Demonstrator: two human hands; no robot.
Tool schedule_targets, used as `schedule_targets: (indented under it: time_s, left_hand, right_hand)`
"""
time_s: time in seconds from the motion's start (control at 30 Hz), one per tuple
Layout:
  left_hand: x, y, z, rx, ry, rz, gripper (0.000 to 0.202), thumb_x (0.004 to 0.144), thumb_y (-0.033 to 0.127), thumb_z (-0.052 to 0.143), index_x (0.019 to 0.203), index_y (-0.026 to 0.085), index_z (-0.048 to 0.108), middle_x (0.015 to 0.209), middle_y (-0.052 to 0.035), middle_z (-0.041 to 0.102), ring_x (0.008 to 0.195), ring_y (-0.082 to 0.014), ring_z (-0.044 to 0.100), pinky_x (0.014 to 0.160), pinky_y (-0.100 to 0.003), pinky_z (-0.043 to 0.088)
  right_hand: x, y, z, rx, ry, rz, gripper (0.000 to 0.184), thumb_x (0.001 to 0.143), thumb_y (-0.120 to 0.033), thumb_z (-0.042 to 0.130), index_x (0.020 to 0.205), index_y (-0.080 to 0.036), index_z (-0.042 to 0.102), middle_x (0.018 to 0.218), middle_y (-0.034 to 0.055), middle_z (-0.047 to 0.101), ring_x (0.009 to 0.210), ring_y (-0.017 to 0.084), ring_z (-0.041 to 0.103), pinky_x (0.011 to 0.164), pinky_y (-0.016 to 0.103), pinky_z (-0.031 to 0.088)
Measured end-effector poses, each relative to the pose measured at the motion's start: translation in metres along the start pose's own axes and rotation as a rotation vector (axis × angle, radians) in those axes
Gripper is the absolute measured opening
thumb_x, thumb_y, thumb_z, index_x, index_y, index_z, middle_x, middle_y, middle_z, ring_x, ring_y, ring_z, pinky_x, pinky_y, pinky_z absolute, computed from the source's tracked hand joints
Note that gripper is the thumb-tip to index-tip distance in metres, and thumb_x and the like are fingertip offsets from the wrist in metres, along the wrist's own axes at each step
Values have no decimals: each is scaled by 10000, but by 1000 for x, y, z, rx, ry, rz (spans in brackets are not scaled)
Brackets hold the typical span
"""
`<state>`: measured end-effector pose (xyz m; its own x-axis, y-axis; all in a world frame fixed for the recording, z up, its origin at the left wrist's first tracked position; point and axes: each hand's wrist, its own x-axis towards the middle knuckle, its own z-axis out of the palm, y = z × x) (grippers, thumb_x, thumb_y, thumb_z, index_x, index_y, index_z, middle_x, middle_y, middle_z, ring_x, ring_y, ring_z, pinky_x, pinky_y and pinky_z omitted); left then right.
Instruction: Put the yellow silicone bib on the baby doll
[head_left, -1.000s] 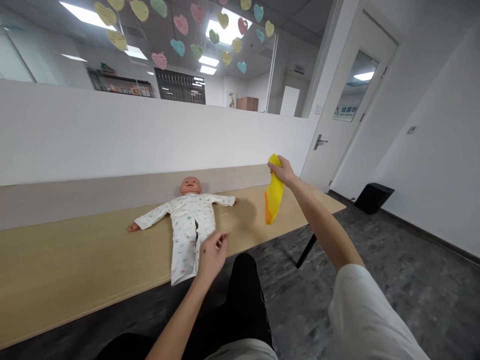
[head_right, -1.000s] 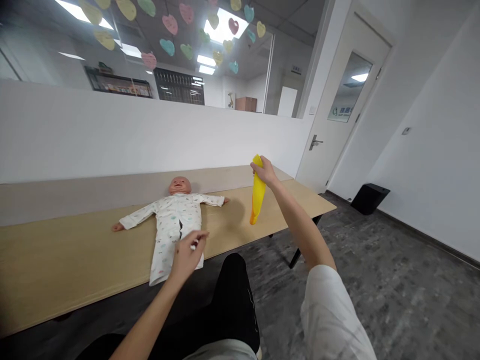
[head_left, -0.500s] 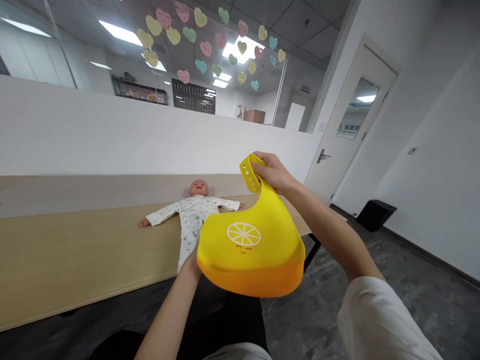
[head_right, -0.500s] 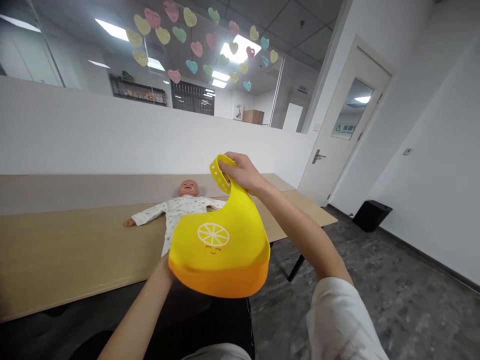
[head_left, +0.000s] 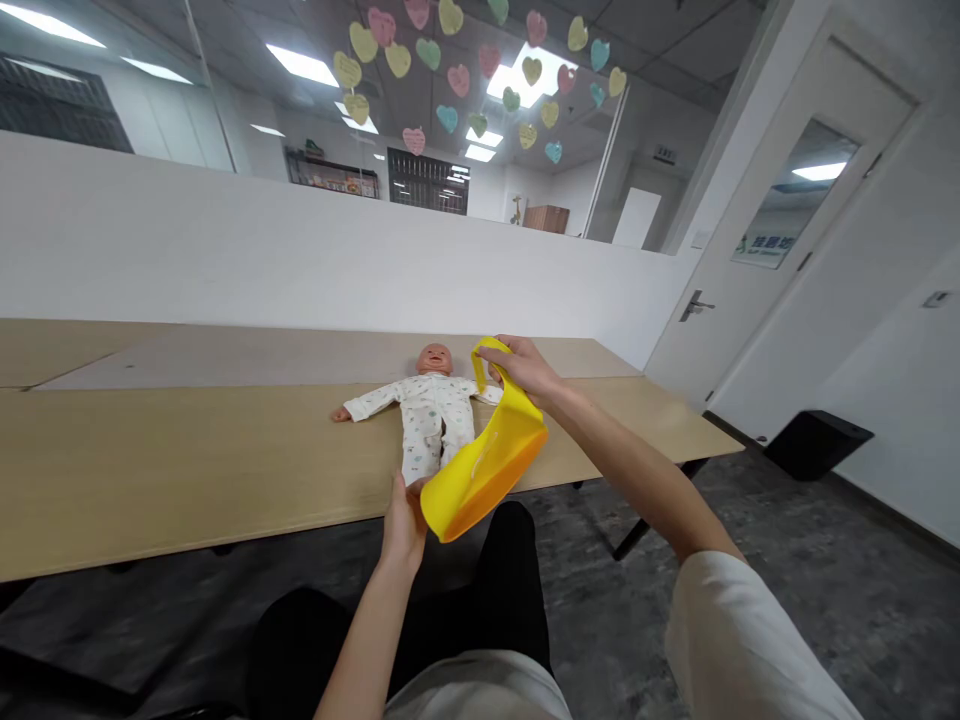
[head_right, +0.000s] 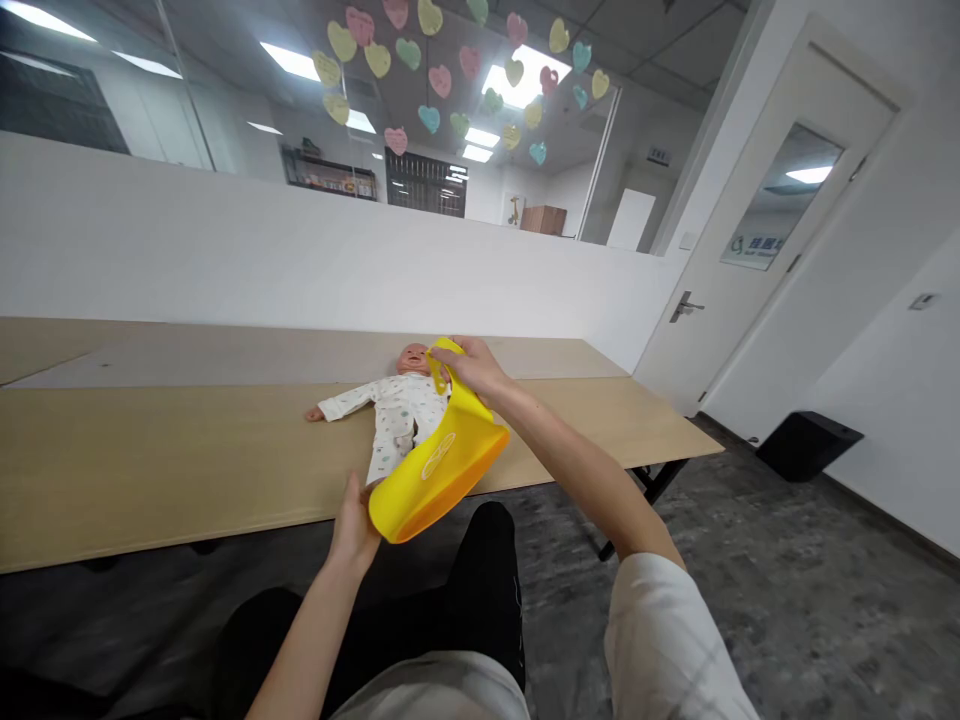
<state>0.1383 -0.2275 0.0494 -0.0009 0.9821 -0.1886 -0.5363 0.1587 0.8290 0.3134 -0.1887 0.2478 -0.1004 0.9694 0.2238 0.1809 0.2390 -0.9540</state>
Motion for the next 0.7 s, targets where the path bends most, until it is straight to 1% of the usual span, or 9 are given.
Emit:
schedule_targets:
  time_s: [0.07, 0.13, 0.2, 0.3, 0.37, 0.5, 0.53, 0.6, 0.7]
  left_hand:
    - [-16, -2, 5, -154, 24, -52, 595, 937, 587, 315, 1073, 130, 671, 1101, -153, 719, 1061, -286, 676, 859, -401, 574]
    - [-29, 1, 13, -243, -36, -14, 542, 935, 557, 365, 1171, 156, 642, 1221, -124, 680, 1147, -270, 634, 914, -392, 556]
    - [-35, 9, 21, -244, -101, 1, 456, 895, 495, 496, 1171, 165, 646, 1251, -111, 668, 1185, -270, 611, 954, -385, 537]
    - [-28, 28, 28, -159, -153, -15, 373, 779, 345, 683, 1085, 132, 671, 1202, -136, 688, 1166, -296, 620, 981, -400, 521]
    - [-16, 47, 31, -94, -194, -11, 381, 738, 301, 733, 1065, 115, 670, 1171, -157, 696, 1127, -312, 641, 983, -429, 518]
    - [15, 95, 39, 30, -270, 119, 324, 788, 254, 700, 1080, 117, 664, 1121, -146, 711, 1079, -300, 665, 981, -459, 511]
    - [25, 108, 41, 72, -271, 153, 309, 798, 232, 689, 1082, 115, 662, 1104, -138, 716, 1069, -298, 669, 976, -468, 511]
    - [50, 131, 48, 176, -325, 209, 313, 822, 216, 669, 1114, 104, 650, 1095, -132, 715, 1075, -297, 665, 978, -487, 498]
    - [99, 156, 54, 254, -443, 164, 304, 862, 211, 621, 1136, 81, 641, 1102, -154, 708, 1094, -305, 655, 986, -495, 487]
  right_hand:
    - [-2, -1, 3, -2, -2, -32, 228, 823, -328, 647, 738, -175, 501, 535, -49, 465, 448, 61, 417, 433, 179, 350]
    - [-4, -3, 5, 4, 1, -43, 212, 830, -323, 646, 766, -173, 511, 551, -49, 482, 447, 52, 410, 436, 169, 346]
    - [-8, -6, 7, 16, 8, -27, 168, 844, -300, 630, 808, -172, 527, 552, -53, 491, 425, 42, 387, 426, 161, 329]
    - [-12, -10, 7, 18, 16, -23, 137, 861, -274, 611, 821, -173, 528, 534, -55, 487, 407, 44, 384, 418, 160, 320]
    - [-10, -11, 5, 17, 21, -35, 141, 868, -286, 605, 826, -174, 530, 532, -51, 490, 407, 52, 399, 414, 164, 320]
    - [12, -12, -8, 31, 81, -129, 228, 863, -365, 627, 813, -165, 531, 598, -25, 540, 445, 58, 440, 432, 168, 339]
    - [23, -11, -13, 35, 110, -160, 260, 863, -391, 629, 802, -161, 525, 614, -19, 547, 456, 55, 442, 440, 166, 342]
    - [50, -8, -23, 41, 169, -203, 312, 871, -440, 619, 792, -157, 513, 627, -15, 548, 474, 50, 442, 460, 161, 349]
    - [99, 8, -36, 74, 236, -217, 322, 891, -466, 588, 828, -161, 504, 635, -20, 541, 497, 52, 462, 503, 166, 378]
